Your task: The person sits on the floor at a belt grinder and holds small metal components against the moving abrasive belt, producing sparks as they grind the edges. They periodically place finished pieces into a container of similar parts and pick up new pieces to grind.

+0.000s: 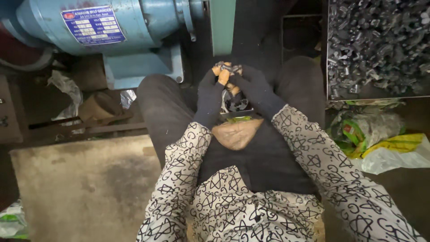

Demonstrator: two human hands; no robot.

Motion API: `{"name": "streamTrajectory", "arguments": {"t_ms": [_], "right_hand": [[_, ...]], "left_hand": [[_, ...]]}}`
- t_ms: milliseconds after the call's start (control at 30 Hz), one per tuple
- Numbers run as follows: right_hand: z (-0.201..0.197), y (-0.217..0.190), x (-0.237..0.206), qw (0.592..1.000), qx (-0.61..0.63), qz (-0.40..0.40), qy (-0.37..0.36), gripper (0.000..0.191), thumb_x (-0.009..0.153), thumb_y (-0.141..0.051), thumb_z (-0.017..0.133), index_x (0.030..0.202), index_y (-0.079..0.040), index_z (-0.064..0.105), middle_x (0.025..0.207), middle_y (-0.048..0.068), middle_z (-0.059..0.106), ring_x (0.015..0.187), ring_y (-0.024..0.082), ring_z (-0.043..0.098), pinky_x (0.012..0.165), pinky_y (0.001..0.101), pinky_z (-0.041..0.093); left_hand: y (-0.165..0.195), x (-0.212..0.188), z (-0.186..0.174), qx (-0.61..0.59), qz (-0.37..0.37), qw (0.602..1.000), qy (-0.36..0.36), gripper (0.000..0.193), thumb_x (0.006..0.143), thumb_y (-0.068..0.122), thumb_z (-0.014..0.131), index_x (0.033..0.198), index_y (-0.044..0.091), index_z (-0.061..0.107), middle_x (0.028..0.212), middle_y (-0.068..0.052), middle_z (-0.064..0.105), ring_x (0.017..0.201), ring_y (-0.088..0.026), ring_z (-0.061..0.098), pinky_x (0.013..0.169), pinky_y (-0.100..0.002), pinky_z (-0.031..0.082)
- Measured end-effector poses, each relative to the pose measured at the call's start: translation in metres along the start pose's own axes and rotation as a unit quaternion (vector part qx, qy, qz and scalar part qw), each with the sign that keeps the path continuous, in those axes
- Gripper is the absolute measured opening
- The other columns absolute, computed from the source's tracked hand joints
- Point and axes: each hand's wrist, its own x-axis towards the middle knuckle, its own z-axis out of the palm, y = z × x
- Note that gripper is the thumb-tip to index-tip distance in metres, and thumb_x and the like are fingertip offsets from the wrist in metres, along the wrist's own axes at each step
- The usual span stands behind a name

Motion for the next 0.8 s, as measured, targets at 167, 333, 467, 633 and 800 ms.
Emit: {"name": "streamTrajectory", "arguments": {"t_ms": [167, 333, 467, 633, 800], "right_hand": [[-0.010, -0.012, 0.020, 0.988, -0.122, -0.087, -0.026, 0.017, 0.106, -0.017, 0.058, 0.110, -0.002, 0.064, 0.087, 0.000, 0.069, 0.074, 0.004, 0.061, 0.065, 0.0224, 0.051], [-0.018, -0.009, 0.032, 0.987, -0.149, -0.060, 0.002, 0.016, 0.104, -0.017, 0.062, 0.107, -0.002, 0.061, 0.084, 0.001, 0.061, 0.069, 0.005, 0.057, 0.060, 0.0244, 0.050], [-0.026, -0.001, 0.036, 0.957, -0.217, -0.193, 0.007, 0.013, 0.106, -0.013, 0.064, 0.111, -0.001, 0.063, 0.094, 0.003, 0.066, 0.085, 0.007, 0.061, 0.074, 0.0251, 0.052], [-0.027, 0.002, 0.027, 0.994, -0.075, -0.082, 0.002, 0.017, 0.105, -0.011, 0.060, 0.118, 0.000, 0.061, 0.096, 0.003, 0.067, 0.082, 0.009, 0.062, 0.073, 0.0282, 0.053], [-0.023, -0.011, 0.000, 0.904, -0.327, -0.275, 0.009, 0.025, 0.101, -0.010, 0.068, 0.125, -0.003, 0.066, 0.104, 0.008, 0.068, 0.096, 0.018, 0.067, 0.084, 0.0325, 0.054]], "left_hand": [[0.001, 0.017, -0.005, 0.080, 0.050, 0.995, 0.016, 0.028, 0.109, 0.024, 0.058, 0.117, -0.001, 0.068, 0.091, -0.002, 0.070, 0.078, -0.008, 0.063, 0.069, -0.026, 0.053], [-0.009, 0.026, -0.008, 0.280, 0.115, 0.950, 0.073, 0.020, 0.102, 0.013, 0.060, 0.111, -0.002, 0.070, 0.087, -0.012, 0.071, 0.077, -0.021, 0.067, 0.072, -0.036, 0.052], [-0.016, 0.029, -0.001, 0.330, 0.208, 0.915, 0.097, 0.023, 0.092, 0.003, 0.057, 0.110, -0.004, 0.069, 0.095, -0.019, 0.074, 0.087, -0.030, 0.073, 0.082, -0.039, 0.056], [-0.011, 0.020, 0.000, 0.298, 0.166, 0.938, 0.067, 0.026, 0.100, 0.014, 0.063, 0.116, -0.006, 0.067, 0.097, -0.013, 0.075, 0.086, -0.020, 0.069, 0.079, -0.035, 0.057], [-0.002, 0.011, -0.009, 0.096, -0.008, 0.994, 0.049, 0.029, 0.105, 0.019, 0.064, 0.119, -0.005, 0.072, 0.095, -0.009, 0.072, 0.078, -0.015, 0.063, 0.071, -0.032, 0.051]]}}
